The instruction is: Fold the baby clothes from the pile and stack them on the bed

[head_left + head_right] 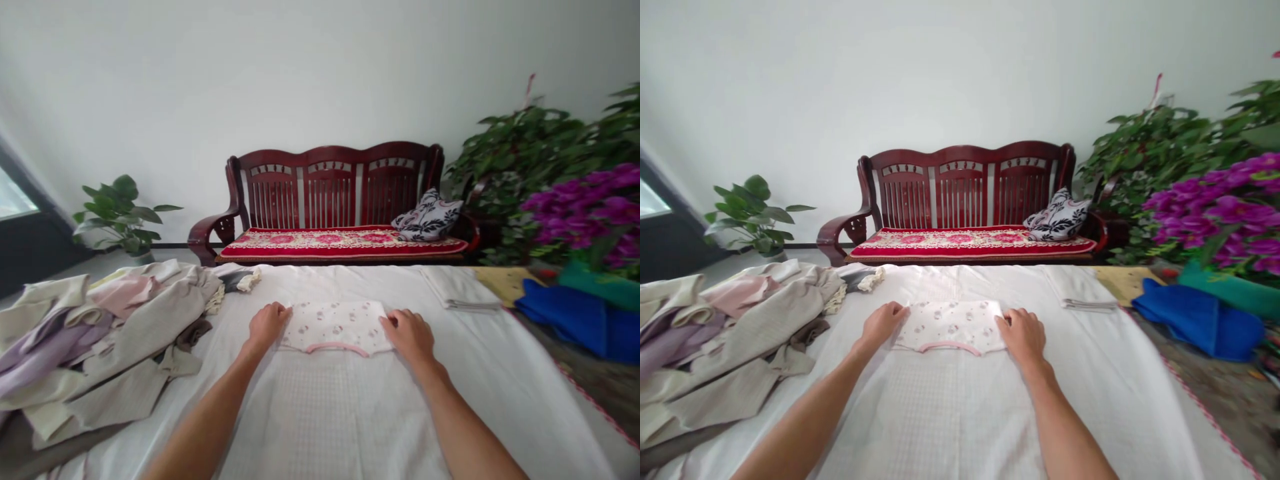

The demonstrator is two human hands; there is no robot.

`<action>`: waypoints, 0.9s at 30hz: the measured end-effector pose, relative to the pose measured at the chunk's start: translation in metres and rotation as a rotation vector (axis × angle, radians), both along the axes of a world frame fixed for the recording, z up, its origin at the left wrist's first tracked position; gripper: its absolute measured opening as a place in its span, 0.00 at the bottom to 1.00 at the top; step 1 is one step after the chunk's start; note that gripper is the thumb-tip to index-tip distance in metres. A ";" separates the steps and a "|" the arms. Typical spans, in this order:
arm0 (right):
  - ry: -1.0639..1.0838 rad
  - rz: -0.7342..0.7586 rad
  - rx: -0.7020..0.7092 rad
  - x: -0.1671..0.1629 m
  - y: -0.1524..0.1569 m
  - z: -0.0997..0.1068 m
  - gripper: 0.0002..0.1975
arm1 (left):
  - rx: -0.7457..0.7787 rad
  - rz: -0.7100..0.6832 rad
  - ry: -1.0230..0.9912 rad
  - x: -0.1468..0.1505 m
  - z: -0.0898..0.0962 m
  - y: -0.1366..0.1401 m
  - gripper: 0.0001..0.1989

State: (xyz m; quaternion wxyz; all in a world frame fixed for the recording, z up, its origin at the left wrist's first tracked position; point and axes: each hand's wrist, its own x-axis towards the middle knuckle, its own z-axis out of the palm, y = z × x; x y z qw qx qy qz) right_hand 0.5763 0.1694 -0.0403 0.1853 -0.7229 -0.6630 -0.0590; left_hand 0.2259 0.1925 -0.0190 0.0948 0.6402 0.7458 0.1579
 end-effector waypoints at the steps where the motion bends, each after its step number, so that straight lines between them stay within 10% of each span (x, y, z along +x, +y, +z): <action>1: 0.001 0.003 -0.001 -0.001 0.001 0.000 0.13 | -0.005 0.012 -0.013 0.004 0.000 0.002 0.13; 12: 0.210 -0.062 -0.116 0.001 0.006 0.006 0.11 | 0.051 0.076 -0.168 0.007 -0.016 0.005 0.10; 20: 0.034 -0.035 -0.103 0.002 0.015 0.004 0.18 | 0.097 0.025 0.072 0.005 -0.023 0.010 0.19; 27: 0.171 0.091 -0.122 0.001 0.027 0.003 0.13 | 0.146 -0.054 -0.231 -0.002 -0.030 0.019 0.08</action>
